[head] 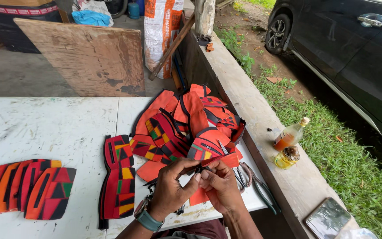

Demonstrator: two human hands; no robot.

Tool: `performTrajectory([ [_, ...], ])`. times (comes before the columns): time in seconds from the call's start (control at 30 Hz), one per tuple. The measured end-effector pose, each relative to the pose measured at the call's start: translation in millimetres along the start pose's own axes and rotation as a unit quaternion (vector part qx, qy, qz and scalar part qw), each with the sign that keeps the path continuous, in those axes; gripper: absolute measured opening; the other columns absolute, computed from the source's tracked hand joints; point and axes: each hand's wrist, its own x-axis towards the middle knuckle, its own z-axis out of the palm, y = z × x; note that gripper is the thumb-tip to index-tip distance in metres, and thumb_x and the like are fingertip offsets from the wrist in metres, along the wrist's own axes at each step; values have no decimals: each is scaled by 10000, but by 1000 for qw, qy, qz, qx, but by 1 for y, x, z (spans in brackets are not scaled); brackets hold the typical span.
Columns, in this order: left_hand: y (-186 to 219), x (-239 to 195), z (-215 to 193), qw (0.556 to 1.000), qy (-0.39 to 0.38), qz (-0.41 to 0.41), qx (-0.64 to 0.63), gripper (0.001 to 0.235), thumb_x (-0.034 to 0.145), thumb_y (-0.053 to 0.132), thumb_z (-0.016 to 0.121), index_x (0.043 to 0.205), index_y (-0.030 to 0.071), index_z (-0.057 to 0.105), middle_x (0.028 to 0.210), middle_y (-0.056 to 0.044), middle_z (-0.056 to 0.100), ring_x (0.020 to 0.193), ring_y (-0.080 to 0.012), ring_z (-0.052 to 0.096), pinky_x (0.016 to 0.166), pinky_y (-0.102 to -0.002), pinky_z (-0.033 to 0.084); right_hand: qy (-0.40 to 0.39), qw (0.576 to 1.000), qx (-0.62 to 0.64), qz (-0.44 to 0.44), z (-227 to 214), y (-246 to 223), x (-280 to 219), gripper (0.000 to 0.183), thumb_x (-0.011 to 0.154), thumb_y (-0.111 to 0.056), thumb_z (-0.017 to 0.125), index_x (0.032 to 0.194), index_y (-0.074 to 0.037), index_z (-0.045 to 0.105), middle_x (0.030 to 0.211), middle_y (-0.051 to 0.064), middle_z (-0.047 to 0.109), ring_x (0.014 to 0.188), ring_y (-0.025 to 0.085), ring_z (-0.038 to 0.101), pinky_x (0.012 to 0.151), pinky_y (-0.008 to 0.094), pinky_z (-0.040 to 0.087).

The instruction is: The person attaches zipper pulls to small patterned fabric pouches using pliers. They pick up a pouch, align the zipper pull, clamp it with pliers, and place the finished pouch aside. The process repeats for several pouches.

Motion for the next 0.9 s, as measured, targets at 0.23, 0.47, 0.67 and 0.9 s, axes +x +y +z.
performTrajectory([
  [0.23,-9,4,-3,1000,14,-3,24,97,906,24,664,978,-8,722,837,-91,754,692,-125,716,588,-276,545,-23,995,-65,-70,-7,18,10,128,849,114,675,942,30,649,841,123,707,677,186,687,643,314,577],
  [0.47,-29,7,-9,988,-6,-140,-57,150,966,129,655,965,2,735,723,-35,713,627,-47,608,544,-253,487,8,996,-78,-49,-12,30,24,130,869,113,687,923,13,624,831,138,699,662,193,680,621,317,567],
  [0.67,-35,4,-6,997,7,-70,-26,290,991,257,684,908,-20,709,733,-38,666,637,-70,631,545,-255,503,-12,981,-149,-121,-5,45,21,70,890,75,683,923,35,635,832,116,693,706,163,676,688,298,563],
  [0.9,-32,17,-9,963,-41,-201,-173,237,965,252,695,945,18,663,822,-73,669,736,-72,630,654,-258,522,21,988,-94,-119,-3,44,20,71,904,89,651,909,27,616,814,130,692,690,174,665,675,292,546],
])
